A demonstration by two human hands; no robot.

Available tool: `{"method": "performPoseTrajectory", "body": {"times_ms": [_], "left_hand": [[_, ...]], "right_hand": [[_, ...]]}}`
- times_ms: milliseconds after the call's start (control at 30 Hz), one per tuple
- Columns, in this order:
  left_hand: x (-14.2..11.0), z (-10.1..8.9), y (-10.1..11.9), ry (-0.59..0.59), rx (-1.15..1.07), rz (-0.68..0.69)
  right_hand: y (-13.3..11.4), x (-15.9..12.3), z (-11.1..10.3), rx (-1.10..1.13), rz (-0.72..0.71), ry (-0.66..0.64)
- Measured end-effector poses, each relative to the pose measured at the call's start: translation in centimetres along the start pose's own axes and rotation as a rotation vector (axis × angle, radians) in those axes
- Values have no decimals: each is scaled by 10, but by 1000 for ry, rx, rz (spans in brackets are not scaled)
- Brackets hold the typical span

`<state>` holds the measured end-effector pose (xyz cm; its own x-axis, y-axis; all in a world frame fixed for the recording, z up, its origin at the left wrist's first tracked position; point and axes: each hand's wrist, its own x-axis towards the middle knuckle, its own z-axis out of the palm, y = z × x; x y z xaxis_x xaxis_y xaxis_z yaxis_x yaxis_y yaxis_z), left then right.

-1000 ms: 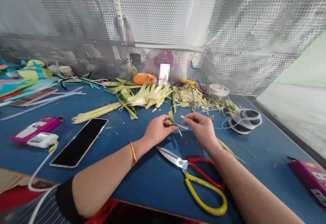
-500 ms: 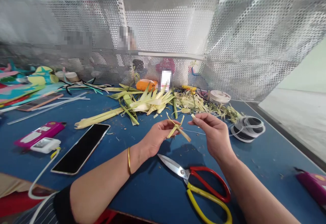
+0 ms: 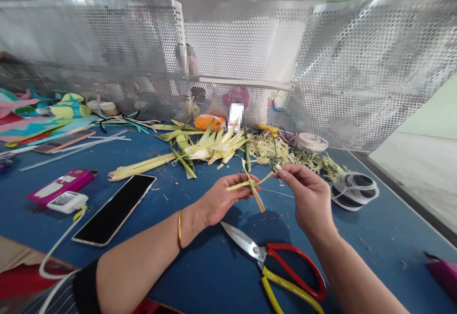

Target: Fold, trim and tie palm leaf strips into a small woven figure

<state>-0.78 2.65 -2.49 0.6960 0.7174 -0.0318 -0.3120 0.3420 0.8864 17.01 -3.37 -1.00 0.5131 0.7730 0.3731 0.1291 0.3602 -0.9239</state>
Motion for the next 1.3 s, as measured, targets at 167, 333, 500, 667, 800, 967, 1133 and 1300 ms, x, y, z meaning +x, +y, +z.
{"method": "performPoseTrajectory", "body": {"times_ms": [167,333,500,667,800,967,1133,1300], "left_hand": [[3,-1,-2,67,30,50],[1,5,-3,124,101,84],[-1,10,-3,140,78,51],[0,7,-6,145,71,39],[0,7,-5,141,71,20],[-2,10,-1,109,32,-13],[-1,8,-6,168,65,11],[1,4,-8,184,88,7]], "right_hand": [[-2,-5,2,-196,-84,9],[-5,-17,11,-387,-202,-166],[-2,-24,14,-472,-208,-233],[-2,-23,13,-468,-194,-253],[-4,-22,13,-484,-201,-252],[-6,-21,11,-500,-247,-274],[-8,-21,11,-581,-351,-305],[-9,-22,11,-685,-452,-318]]}}
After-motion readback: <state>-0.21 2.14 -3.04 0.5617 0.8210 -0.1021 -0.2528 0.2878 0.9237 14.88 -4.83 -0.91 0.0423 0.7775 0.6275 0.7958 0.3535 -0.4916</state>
